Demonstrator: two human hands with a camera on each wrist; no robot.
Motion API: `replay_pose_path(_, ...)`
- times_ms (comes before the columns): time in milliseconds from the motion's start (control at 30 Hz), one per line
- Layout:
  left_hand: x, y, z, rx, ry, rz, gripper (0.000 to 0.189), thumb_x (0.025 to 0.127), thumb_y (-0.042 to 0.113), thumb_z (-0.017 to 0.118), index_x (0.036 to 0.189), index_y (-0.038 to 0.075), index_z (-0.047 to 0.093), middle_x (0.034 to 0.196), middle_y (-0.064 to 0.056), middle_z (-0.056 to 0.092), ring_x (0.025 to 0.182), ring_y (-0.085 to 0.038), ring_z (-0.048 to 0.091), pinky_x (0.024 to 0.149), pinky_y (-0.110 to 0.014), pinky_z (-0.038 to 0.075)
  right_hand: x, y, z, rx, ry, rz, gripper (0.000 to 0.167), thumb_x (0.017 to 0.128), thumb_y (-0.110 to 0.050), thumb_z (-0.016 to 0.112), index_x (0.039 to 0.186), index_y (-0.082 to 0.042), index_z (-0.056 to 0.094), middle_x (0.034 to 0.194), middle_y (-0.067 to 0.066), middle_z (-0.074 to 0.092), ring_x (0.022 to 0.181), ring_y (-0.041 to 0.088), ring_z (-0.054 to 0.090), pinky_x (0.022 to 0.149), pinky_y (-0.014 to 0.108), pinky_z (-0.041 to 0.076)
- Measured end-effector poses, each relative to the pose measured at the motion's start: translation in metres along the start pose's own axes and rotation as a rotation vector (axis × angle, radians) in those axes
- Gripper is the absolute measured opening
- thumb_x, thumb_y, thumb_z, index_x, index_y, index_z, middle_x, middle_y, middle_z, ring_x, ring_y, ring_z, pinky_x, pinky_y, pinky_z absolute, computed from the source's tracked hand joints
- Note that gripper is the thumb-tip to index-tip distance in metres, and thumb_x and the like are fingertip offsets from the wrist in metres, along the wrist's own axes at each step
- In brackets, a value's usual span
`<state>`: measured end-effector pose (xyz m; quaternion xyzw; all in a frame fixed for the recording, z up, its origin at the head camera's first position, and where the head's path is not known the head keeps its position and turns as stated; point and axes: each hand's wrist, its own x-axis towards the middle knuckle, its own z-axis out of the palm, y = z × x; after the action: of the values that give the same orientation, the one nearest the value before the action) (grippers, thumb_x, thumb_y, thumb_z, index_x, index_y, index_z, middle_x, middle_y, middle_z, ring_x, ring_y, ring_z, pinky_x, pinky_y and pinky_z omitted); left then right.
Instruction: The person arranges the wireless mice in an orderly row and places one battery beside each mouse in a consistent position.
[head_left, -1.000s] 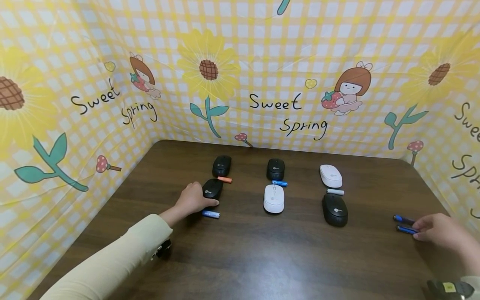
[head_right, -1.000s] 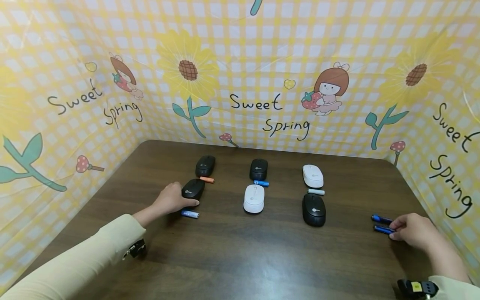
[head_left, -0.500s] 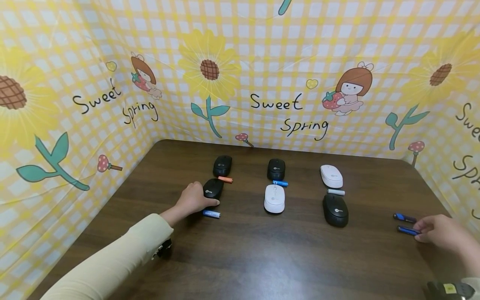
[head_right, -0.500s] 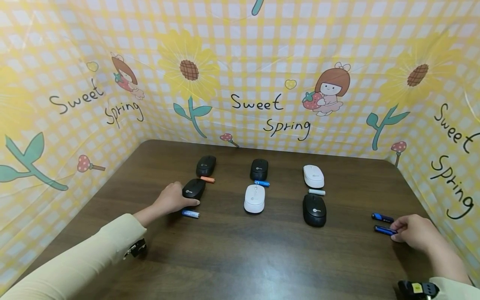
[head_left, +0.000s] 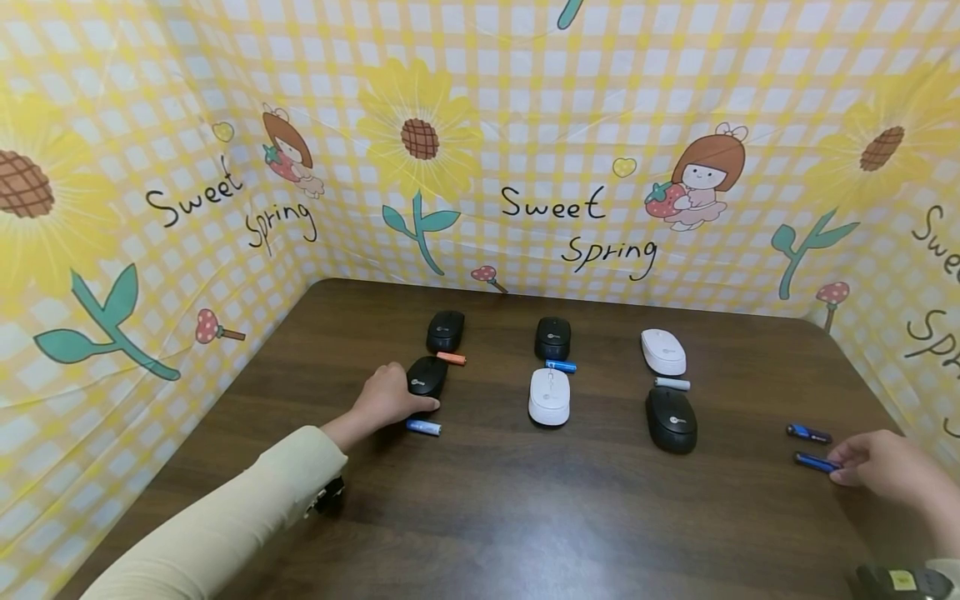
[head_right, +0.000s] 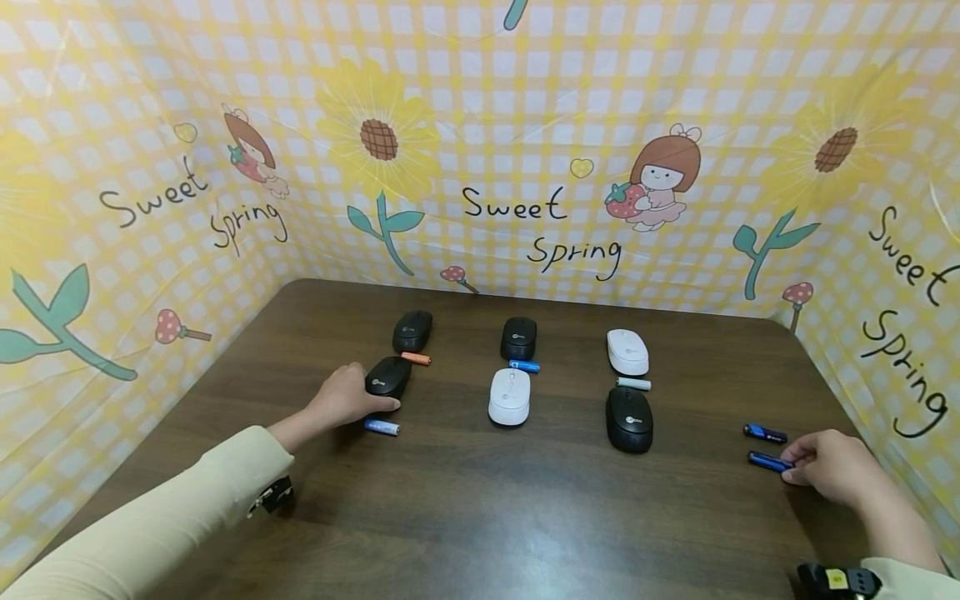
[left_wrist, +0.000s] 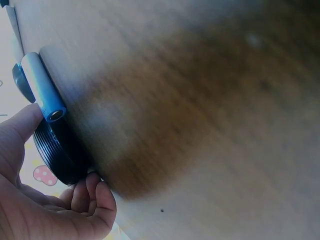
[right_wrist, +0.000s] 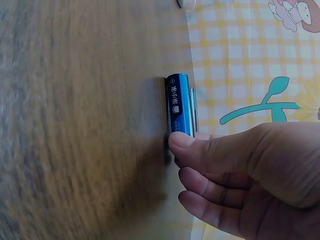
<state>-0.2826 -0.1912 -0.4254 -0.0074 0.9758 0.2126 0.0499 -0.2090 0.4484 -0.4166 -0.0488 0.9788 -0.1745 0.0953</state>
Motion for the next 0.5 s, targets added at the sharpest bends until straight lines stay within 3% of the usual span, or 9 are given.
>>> replay_pose_path(200, 0.000, 0.000, 0.000, 0.002, 0.002, 0.002, 0.074, 0.074, 0.045, 0.082, 0.111, -0.012, 0.053, 0.097, -0.020, 0.056, 0.085, -0.030, 0.055, 0.077, -0.045, 0.049, 0.000, -0.008, -0.003, -0.011, 0.028, -0.043, 0.015, 0.078, -0.011, 0.077, 0.085, 0.000, 0.070, 0.082, 0.010, 0.068, 0.076, 0.032, 0.063, 0.070, 0.055, 0.047)
replay_pose_path(500, -0.001, 0.002, -0.002, 0.001, 0.003, 0.003, 0.073, 0.073, 0.044, 0.082, 0.111, -0.012, 0.053, 0.097, -0.020, 0.056, 0.085, -0.030, 0.055, 0.077, -0.045, 0.048, 0.001, -0.027, -0.009, -0.038, 0.084, -0.067, 0.023, 0.081, -0.018, 0.076, 0.092, 0.002, 0.071, 0.089, 0.019, 0.069, 0.085, 0.049, 0.060, 0.068, 0.060, 0.045)
